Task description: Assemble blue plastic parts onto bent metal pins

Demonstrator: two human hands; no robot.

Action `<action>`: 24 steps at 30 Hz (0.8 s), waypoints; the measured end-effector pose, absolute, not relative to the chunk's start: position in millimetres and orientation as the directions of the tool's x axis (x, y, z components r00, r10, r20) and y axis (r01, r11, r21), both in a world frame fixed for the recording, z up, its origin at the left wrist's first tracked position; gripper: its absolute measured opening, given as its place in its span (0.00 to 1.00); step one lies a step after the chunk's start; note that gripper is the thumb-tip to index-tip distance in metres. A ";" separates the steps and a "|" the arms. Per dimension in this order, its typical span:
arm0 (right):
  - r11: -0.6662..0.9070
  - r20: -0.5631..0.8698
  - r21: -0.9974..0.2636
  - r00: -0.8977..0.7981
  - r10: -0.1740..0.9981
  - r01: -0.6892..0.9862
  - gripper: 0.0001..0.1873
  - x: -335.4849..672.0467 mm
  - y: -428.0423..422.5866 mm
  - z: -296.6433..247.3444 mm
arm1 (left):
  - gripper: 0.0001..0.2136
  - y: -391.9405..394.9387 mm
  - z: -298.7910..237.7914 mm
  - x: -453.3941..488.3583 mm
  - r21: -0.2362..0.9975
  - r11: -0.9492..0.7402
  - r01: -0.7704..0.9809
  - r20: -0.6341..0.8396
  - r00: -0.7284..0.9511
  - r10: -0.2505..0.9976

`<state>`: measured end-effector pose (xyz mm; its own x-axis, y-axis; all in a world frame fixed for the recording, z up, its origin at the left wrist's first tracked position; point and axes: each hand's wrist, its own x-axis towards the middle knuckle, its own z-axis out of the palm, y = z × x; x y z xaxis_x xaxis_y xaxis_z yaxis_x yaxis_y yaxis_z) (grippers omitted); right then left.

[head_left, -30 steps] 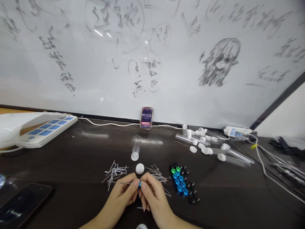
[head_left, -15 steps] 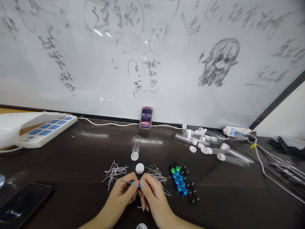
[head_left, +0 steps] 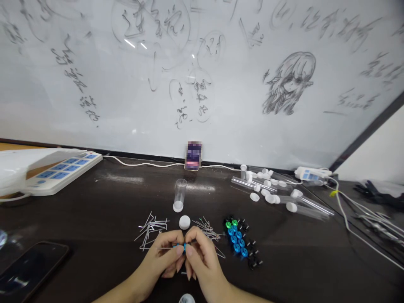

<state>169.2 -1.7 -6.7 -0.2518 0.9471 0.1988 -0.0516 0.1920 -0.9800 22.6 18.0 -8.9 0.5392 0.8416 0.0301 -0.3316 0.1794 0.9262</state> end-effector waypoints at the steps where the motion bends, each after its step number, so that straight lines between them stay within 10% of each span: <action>1: 0.185 0.193 -0.981 -0.246 0.950 -0.055 0.17 169.0 -1.6 -6.4 | 0.15 18.0 -7.7 22.9 0.927 0.186 -0.325 0.021 0.541 0.841; 24: 0.167 0.175 -0.984 -0.190 0.966 -0.058 0.17 168.3 1.0 -5.1 | 0.19 20.6 -1.9 28.2 0.930 0.234 -0.284 -0.078 0.469 0.880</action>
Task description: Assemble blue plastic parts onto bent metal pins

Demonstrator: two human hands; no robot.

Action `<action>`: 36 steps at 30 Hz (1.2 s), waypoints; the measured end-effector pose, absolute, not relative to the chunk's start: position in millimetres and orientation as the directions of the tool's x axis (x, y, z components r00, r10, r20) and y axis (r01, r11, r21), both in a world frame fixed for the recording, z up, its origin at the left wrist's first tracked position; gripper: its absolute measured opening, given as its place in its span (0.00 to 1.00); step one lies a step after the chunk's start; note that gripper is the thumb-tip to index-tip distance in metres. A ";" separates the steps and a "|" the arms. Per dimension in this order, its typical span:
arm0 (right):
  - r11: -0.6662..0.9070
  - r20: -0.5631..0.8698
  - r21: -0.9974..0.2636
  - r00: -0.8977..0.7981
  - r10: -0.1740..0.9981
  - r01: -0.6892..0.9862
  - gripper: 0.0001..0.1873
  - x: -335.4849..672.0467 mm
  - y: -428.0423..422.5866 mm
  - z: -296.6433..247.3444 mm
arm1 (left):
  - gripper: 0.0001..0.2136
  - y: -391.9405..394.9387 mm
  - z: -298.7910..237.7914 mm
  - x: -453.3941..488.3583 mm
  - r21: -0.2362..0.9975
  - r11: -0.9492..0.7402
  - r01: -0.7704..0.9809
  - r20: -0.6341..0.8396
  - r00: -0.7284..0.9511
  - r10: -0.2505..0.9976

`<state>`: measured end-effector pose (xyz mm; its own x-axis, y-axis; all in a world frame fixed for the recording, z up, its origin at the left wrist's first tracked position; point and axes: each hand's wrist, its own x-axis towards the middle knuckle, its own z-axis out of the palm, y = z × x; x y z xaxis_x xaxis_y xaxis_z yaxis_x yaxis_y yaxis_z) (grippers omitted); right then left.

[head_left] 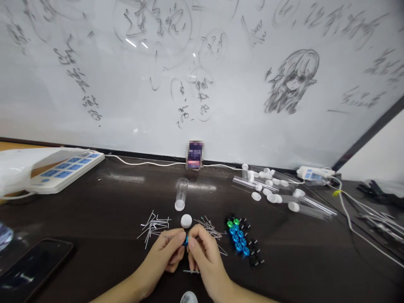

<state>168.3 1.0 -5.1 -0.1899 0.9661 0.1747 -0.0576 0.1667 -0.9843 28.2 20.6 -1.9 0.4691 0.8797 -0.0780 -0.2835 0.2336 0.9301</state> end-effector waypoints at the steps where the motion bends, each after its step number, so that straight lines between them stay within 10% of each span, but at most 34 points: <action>1: 0.163 0.171 -0.985 -0.196 0.966 -0.056 0.16 168.3 0.8 -4.9 | 0.19 20.6 -2.0 28.3 0.933 0.227 -0.279 -0.076 0.463 0.883; 36: 0.223 0.222 -0.975 -0.224 0.949 -0.021 0.17 169.0 -2.6 -0.1 | 0.15 18.5 -10.5 26.3 0.933 0.169 -0.318 0.011 0.495 0.869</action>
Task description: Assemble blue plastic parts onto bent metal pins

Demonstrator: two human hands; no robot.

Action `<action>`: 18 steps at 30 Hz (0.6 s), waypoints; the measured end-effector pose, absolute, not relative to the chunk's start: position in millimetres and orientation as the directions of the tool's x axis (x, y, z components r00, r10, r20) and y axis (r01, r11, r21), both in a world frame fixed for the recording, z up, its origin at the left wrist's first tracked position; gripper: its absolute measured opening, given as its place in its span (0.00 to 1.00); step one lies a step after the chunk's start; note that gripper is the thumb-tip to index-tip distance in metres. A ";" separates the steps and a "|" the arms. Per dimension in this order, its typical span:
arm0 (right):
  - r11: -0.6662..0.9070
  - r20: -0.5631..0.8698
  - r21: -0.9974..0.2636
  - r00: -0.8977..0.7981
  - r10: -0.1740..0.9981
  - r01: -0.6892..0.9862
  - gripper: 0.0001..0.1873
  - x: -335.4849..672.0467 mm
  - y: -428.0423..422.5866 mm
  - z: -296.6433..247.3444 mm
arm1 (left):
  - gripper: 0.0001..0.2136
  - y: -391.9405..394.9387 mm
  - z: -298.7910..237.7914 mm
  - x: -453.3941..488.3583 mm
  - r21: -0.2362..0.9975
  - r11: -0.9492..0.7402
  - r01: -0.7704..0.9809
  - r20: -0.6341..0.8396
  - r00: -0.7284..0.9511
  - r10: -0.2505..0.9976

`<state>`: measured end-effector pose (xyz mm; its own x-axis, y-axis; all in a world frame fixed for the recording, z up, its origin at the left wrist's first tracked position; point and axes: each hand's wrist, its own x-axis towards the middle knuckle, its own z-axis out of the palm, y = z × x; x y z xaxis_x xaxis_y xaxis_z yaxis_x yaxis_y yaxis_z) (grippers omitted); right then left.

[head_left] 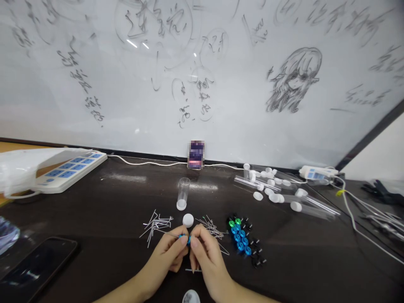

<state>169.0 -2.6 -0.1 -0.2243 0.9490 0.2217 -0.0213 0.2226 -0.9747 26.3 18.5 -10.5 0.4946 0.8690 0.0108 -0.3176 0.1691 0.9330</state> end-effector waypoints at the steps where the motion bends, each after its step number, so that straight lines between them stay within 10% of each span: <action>1: 0.225 0.225 -0.974 -0.239 0.945 -0.027 0.17 169.3 -3.2 0.1 | 0.16 18.4 -10.4 25.9 0.938 0.150 -0.311 0.027 0.499 0.866; 18: 0.171 0.169 -0.985 -0.167 0.971 -0.003 0.19 168.6 0.6 -7.4 | 0.17 18.5 -6.0 28.4 0.948 0.173 -0.267 -0.015 0.506 0.862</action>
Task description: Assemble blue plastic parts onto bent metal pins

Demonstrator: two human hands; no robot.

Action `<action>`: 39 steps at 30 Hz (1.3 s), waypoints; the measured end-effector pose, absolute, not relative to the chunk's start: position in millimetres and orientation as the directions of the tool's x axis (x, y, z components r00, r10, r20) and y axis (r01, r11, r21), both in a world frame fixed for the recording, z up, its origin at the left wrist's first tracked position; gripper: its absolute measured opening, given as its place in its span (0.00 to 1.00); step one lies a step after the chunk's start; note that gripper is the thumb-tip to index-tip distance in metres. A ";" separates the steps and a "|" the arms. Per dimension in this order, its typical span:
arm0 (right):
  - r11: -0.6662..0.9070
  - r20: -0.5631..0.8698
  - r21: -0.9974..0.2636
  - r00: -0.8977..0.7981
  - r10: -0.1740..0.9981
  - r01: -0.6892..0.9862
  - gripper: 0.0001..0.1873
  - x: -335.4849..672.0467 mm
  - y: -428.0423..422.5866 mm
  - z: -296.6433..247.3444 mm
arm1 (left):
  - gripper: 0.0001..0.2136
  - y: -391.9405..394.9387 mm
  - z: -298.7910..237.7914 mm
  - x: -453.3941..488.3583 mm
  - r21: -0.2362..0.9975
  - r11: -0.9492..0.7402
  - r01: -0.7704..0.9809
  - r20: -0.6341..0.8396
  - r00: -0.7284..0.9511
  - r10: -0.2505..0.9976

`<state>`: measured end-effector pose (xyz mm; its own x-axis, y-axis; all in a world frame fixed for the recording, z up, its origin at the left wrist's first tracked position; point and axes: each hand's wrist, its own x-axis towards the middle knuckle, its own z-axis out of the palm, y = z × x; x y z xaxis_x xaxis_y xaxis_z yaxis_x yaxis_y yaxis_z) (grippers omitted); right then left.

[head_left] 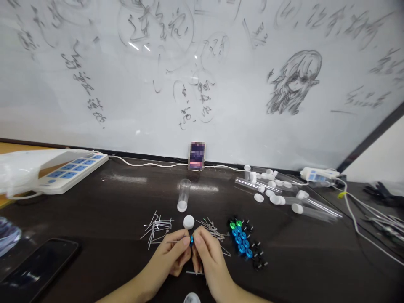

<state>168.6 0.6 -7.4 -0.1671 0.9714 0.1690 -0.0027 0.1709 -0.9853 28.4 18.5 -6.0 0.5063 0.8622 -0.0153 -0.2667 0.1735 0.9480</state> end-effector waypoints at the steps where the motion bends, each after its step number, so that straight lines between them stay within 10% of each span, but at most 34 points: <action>1: 0.176 0.175 -0.984 -0.179 0.968 -0.006 0.18 168.9 0.0 -6.5 | 0.17 19.0 -7.7 28.6 0.943 0.196 -0.268 -0.036 0.504 0.863; 39: 0.261 0.257 -0.965 -0.149 0.955 0.010 0.09 169.0 -0.3 -4.4 | 0.21 11.1 -7.3 27.8 0.947 0.163 -0.275 -0.050 0.377 0.925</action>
